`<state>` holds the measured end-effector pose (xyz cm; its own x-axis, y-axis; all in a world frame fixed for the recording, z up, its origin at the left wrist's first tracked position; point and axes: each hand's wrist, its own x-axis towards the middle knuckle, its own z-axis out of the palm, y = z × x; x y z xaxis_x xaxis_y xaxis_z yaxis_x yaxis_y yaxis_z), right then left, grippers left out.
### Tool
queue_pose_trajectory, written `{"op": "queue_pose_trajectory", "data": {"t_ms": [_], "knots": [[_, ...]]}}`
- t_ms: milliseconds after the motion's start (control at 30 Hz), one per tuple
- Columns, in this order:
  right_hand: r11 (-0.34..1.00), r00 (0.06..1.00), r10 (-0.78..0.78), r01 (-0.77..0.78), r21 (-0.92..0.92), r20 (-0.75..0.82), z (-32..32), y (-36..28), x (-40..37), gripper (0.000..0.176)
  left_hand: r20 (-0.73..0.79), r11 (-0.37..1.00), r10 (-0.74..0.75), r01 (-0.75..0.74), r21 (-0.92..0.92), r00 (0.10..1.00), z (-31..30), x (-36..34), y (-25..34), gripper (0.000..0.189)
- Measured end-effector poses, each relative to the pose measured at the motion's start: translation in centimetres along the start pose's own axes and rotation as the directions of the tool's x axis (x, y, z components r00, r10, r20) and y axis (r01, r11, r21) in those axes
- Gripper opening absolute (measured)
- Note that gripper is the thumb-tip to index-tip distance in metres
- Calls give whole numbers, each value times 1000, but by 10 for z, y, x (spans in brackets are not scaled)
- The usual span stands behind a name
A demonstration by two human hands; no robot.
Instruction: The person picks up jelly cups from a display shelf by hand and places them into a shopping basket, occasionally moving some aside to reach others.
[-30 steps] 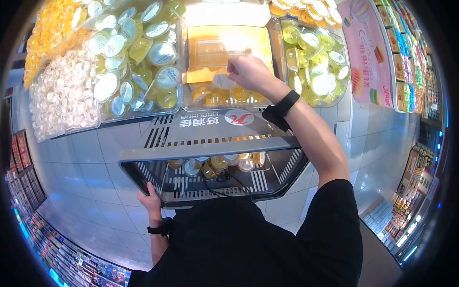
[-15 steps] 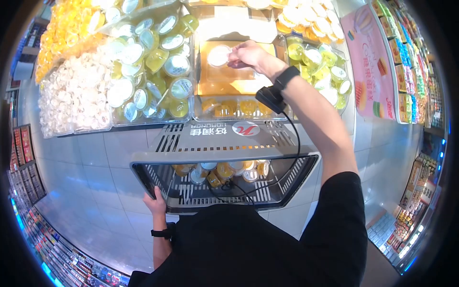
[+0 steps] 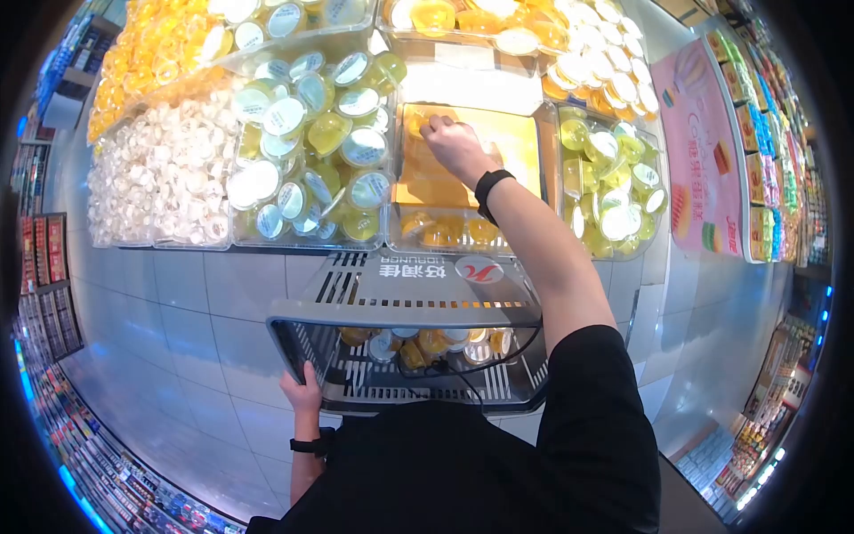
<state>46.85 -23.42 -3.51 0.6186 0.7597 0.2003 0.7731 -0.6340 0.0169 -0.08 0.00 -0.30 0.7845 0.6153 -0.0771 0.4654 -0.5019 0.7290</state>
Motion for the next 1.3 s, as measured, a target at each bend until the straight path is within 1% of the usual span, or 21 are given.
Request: {"op": "queue_pose_trajectory", "data": {"t_ms": [100, 233, 300, 333, 400, 500, 600, 633, 700, 767, 833, 900, 933, 967, 1000, 1033, 1067, 1100, 1167, 1200, 1300], "knots": [[997, 998, 46, -42, 64, -52, 15, -5, -2, 13, -12, 1000, -4, 4, -6, 1000, 1, -1, 0, 18], [991, 998, 66, -64, 120, -16, 25, -5, -1, 13, -11, 999, -30, 30, -24, 999, 1, -2, 2, 20], [979, 993, 109, -115, 167, 47, 17, -6, -2, 35, 1, 998, -56, 56, -12, 998, 0, -4, 1, 19], [980, 993, 112, -118, 161, 46, 11, -5, -2, 35, 8, 997, -82, 82, -2, 997, 0, -4, 1, 19], [959, 933, 227, -264, 104, 280, -24, -12, 7, 32, 4, 998, -64, 64, -1, 998, 1, -1, 4, 20], [915, 916, 231, -319, 245, 328, -75, -7, 24, 27, 13, 999, -51, 51, 8, 999, -2, -3, 4, 21], [898, 976, 220, -206, 389, 10, -174, -13, 17, 20, 19, 999, -32, 32, 3, 999, -2, -1, 6, 22], [906, 968, 221, -158, 392, -122, -205, -13, 9, 20, 11, 1000, -22, 22, -2, 1000, -2, 0, 8, 23], [908, 909, 308, -192, 373, -281, -266, -27, -22, 19, 19, 999, -33, 34, -26, 999, -2, 2, 15, 25], [903, 865, 380, -270, 334, -327, -318, -53, -66, 19, 27, 997, -50, 52, -49, 998, -4, -1, 11, 27], [821, 837, 465, -284, 496, -289, -328, -85, -114, 19, 5, 1000, -11, 10, 29, 1000, 1, -2, -4, 32], [605, 855, 505, -251, 756, -120, -297, -122, -158, 22, 4, 1000, -18, 18, -1, 1000, -2, -3, 6, 33], [576, 884, 467, -272, 771, -37, -265, -136, -178, 25, 2, 999, -22, 22, -29, 1000, -1, -1, 10, 35], [725, 937, 345, -298, 621, 48, -256, -155, -186, 26, 3, 999, -15, 15, -31, 1000, -1, -1, 10, 35], [748, 912, 305, -408, 524, 275, -217, -166, -209, 27, -15, 1000, 22, -22, -16, 1000, 0, -1, 8, 35], [824, 871, 275, -432, 368, 407, -174, -178, -235, 48, -34, 998, 62, -62, 0, 997, 0, -1, 6, 35], [933, 827, 191, -320, 164, 528, -142, -186, -260, 72, -35, 997, 74, -74, 5, 997, -2, -2, 6, 35], [931, 832, 198, -326, 167, 519, -110, -192, -280, 72, -18, 999, 48, -48, -9, 999, -3, -2, 7, 35], [958, 872, 286, -261, -116, 397, -59, -197, -303, 81, -11, 999, 39, -40, -24, 999, -2, -1, 9, 35], [956, 878, 293, -267, -119, 379, -51, -195, -302, 81, 3, 999, 24, -24, -34, 1000, -2, -1, 8, 35], [916, 792, 359, -401, -23, 493, -39, -182, -296, 78, -4, 999, 26, -26, -30, 1000, -3, 1, 5, 36]]}}
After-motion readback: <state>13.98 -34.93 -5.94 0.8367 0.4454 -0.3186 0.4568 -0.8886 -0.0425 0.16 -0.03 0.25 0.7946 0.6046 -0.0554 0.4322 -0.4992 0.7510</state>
